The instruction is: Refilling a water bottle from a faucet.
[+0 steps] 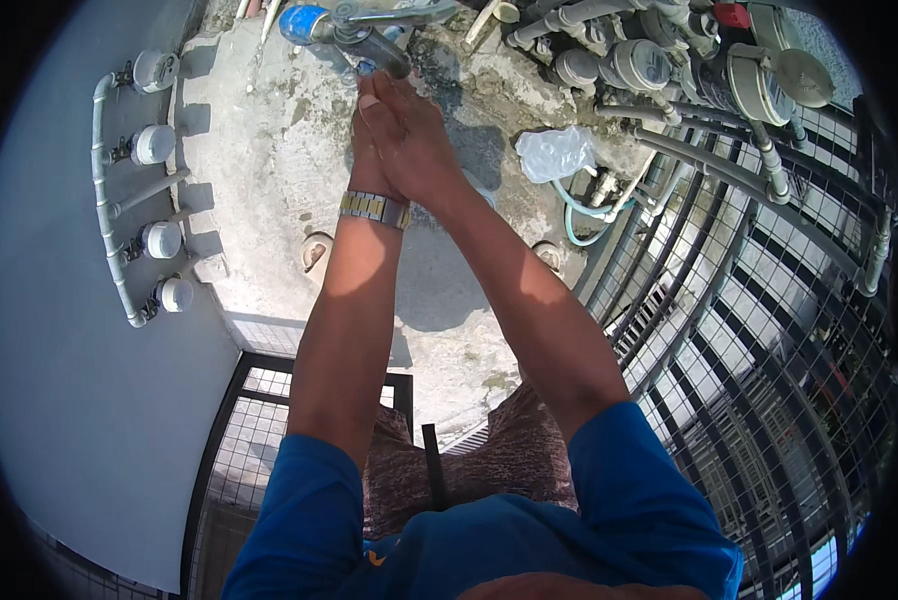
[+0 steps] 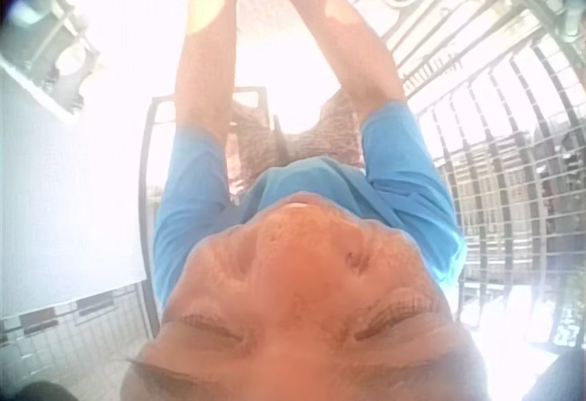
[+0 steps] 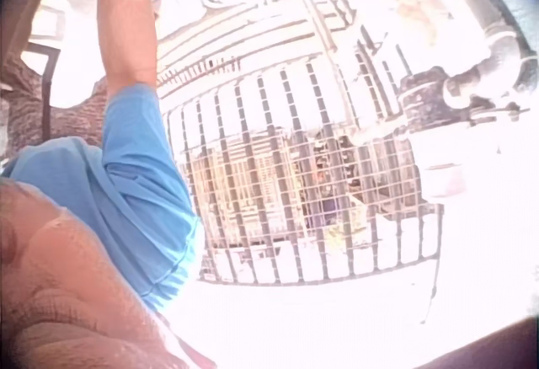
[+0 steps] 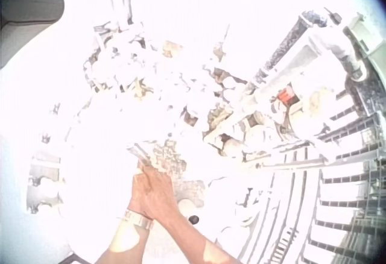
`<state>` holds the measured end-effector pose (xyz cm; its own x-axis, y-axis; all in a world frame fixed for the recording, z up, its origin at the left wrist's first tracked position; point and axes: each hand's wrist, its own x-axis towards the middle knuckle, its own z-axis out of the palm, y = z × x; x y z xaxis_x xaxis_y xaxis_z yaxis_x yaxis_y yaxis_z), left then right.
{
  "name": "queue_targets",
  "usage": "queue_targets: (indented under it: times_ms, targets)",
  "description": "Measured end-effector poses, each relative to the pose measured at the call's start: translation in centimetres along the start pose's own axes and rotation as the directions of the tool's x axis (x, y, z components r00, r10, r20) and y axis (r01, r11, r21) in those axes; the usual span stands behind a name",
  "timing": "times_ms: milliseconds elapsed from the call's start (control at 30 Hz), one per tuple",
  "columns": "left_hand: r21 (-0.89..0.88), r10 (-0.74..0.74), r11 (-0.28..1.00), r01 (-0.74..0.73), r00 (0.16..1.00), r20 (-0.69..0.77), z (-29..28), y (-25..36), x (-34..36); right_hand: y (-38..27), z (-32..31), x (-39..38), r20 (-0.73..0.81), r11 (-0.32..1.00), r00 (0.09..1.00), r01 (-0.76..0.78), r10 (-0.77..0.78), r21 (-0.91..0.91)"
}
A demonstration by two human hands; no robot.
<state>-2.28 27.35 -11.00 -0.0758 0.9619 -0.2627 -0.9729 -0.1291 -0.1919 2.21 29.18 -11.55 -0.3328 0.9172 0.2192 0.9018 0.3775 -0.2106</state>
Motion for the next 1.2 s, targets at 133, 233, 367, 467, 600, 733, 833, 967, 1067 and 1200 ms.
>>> queue_targets:
  times_ms: [133, 233, 367, 467, 600, 733, 833, 967, 1067, 1200]
  targets:
    - [0.398, -0.094, 0.904, 0.158, 0.980, -0.174, -0.3, 0.6, -0.3, 0.8, 1.7, 0.2, 0.417, 0.693, 0.907, -0.264, -0.058, 0.671]
    - [0.014, -0.038, 0.999, 0.039, 0.996, -0.086, -0.4, 0.8, -0.3, 0.0, 1.3, -0.3, 0.323, 0.670, 0.946, -0.246, 0.009, 0.700]
    - [0.569, 0.105, 0.816, 0.105, 0.940, -0.324, -0.5, -0.8, -1.6, 1.7, 0.0, 0.9, 0.339, 0.557, 0.936, -0.330, 0.090, 0.763]
    - [0.542, 0.143, 0.818, 0.191, 0.846, -0.514, -0.6, -0.8, -1.3, 1.4, -1.2, -0.6, 0.324, 0.654, 0.941, -0.306, 0.098, 0.692]
    - [0.558, 0.270, 0.828, 0.048, 0.839, -0.472, -1.1, 0.4, -0.1, 1.1, 0.6, -1.7, 0.394, 0.697, 0.917, -0.324, 0.065, 0.639]
    - [0.910, 0.348, 0.401, 0.106, 0.901, -0.259, -1.7, -1.2, -1.5, 3.6, 4.6, 0.5, 0.410, 0.959, 0.888, 0.104, -0.209, 0.263]
    - [0.942, 0.376, 0.159, 0.296, 0.864, -0.335, -1.6, -0.3, -1.2, 5.0, 3.9, 0.1, 0.450, 0.914, 0.795, 0.341, -0.406, 0.221]
    - [0.892, 0.200, 0.115, 0.437, 0.869, -0.452, -1.8, 4.5, 2.9, 5.7, -1.8, -1.3, 0.553, 0.694, 0.535, 0.710, -0.639, 0.116]
    - [0.838, 0.147, 0.388, 0.384, 0.872, -0.467, -3.7, 4.1, 3.8, 5.2, -5.0, -1.4, 0.771, 0.765, 0.579, -0.360, -0.265, 0.534]
    - [0.918, 0.266, -0.328, 0.224, 0.954, -0.138, -5.0, 0.9, 2.5, 3.8, -3.8, -0.5, 0.572, 0.260, 0.782, -0.623, 0.249, 0.738]
